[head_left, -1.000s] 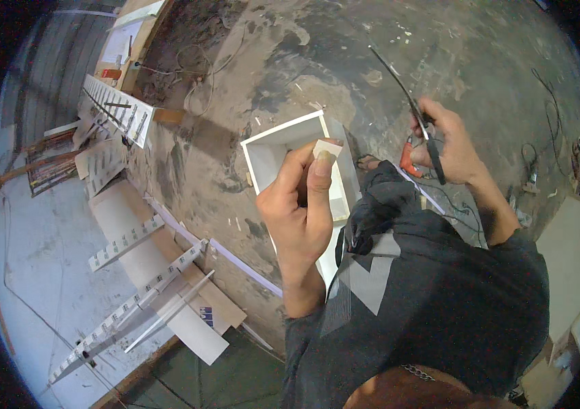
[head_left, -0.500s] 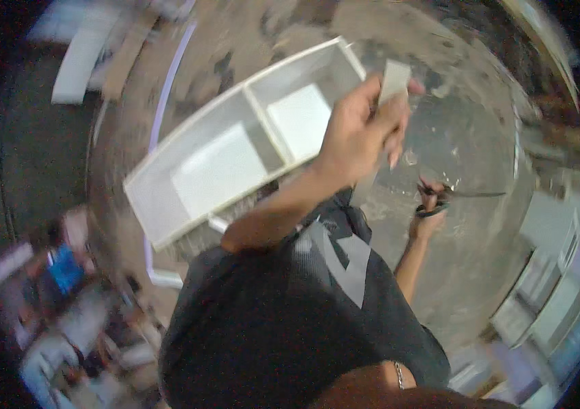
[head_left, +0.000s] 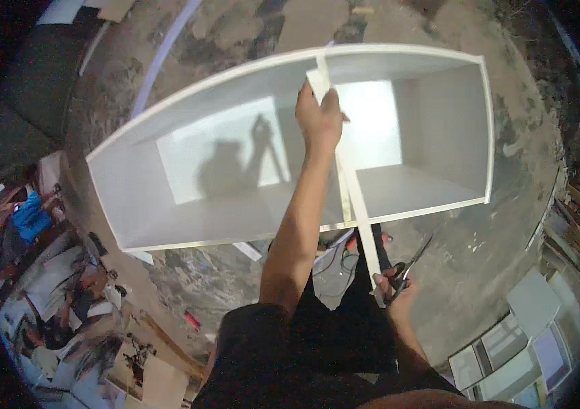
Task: The person trims excess white edging strips from a cabinet using scissors and then presses the edges down by hand.
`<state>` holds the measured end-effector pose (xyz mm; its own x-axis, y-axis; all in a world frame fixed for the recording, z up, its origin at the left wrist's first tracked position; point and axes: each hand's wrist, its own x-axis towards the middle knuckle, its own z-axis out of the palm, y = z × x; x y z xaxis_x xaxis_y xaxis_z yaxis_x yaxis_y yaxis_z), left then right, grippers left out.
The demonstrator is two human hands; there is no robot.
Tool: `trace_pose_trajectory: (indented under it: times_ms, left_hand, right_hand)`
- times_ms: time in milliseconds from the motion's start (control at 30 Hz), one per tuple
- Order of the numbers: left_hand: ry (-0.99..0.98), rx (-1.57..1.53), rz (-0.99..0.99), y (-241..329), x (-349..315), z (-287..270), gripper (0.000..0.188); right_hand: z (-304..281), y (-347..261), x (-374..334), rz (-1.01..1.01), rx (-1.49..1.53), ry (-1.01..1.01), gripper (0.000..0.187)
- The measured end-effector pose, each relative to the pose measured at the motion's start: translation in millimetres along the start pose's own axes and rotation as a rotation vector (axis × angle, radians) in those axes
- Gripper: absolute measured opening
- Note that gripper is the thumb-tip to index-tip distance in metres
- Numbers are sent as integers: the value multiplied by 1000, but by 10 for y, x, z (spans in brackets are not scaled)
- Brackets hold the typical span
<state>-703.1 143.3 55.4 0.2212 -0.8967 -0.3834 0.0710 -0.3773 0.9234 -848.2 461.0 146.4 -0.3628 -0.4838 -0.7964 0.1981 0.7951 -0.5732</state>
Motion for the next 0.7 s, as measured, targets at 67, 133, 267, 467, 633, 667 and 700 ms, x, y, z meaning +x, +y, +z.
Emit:
trace_pose_trajectory:
  times_ms: [67, 133, 267, 467, 633, 667, 700]
  left_hand:
    - [-44, 104, 23, -211, 220, 152, 36]
    - [73, 397, 206, -396, 598, 24, 45]
    - [118, 638, 239, -613, 685, 44, 61]
    - [84, 752, 227, -628, 752, 47, 63]
    - [60, 804, 282, -651, 779, 66, 62]
    - [79, 807, 305, -658, 782, 88, 61]
    - [98, 809, 328, -660, 783, 106, 59]
  right_hand:
    - [49, -148, 19, 91, 10, 51, 30]
    - [214, 11, 116, 9, 67, 65, 30]
    - [144, 191, 0, 8, 29, 155, 29]
    - [202, 9, 64, -45, -34, 151, 23]
    - [245, 52, -78, -22, -27, 254, 20]
    - [297, -23, -98, 46, 1, 289, 21]
    - [273, 11, -109, 6, -72, 265, 21]
